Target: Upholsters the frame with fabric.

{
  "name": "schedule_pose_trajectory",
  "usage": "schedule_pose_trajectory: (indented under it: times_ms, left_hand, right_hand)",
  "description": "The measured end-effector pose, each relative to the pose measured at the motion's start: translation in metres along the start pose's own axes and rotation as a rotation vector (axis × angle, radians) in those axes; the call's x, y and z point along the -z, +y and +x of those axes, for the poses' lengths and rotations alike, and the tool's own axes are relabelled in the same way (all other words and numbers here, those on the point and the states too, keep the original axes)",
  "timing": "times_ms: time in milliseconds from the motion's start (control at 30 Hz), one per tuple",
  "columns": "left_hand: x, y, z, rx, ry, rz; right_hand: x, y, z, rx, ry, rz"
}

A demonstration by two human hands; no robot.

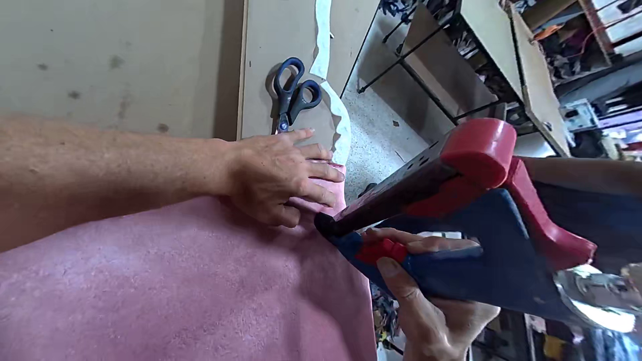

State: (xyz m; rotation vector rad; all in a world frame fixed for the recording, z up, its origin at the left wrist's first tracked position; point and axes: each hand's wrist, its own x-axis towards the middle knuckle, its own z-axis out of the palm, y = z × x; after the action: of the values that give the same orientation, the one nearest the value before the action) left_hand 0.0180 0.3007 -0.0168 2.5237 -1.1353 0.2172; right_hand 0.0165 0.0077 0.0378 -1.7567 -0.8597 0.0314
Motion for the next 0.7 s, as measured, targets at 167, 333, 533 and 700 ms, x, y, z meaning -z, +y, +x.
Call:
schedule_pose_trajectory:
  times_ms: [167, 333, 533, 700]
  left_hand:
    - [0.005, 0.002, -0.002, 0.001, 0.014, -0.022]
    - [-0.002, 0.002, 0.001, 0.052, 0.001, -0.004]
    - [-0.001, 0.001, 0.003, 0.042, -0.035, 0.042]
    - [0.004, 0.004, 0.003, 0.057, -0.047, 0.028]
  right_hand:
    - [0.007, 0.007, 0.006, 0.05, -0.08, -0.01]
    - [0.014, 0.014, -0.002, 0.065, -0.116, -0.014]
    - [0.005, 0.006, -0.011, 0.064, 0.0, -0.031]
    - [-0.008, 0.001, -0.013, 0.099, 0.067, -0.095]
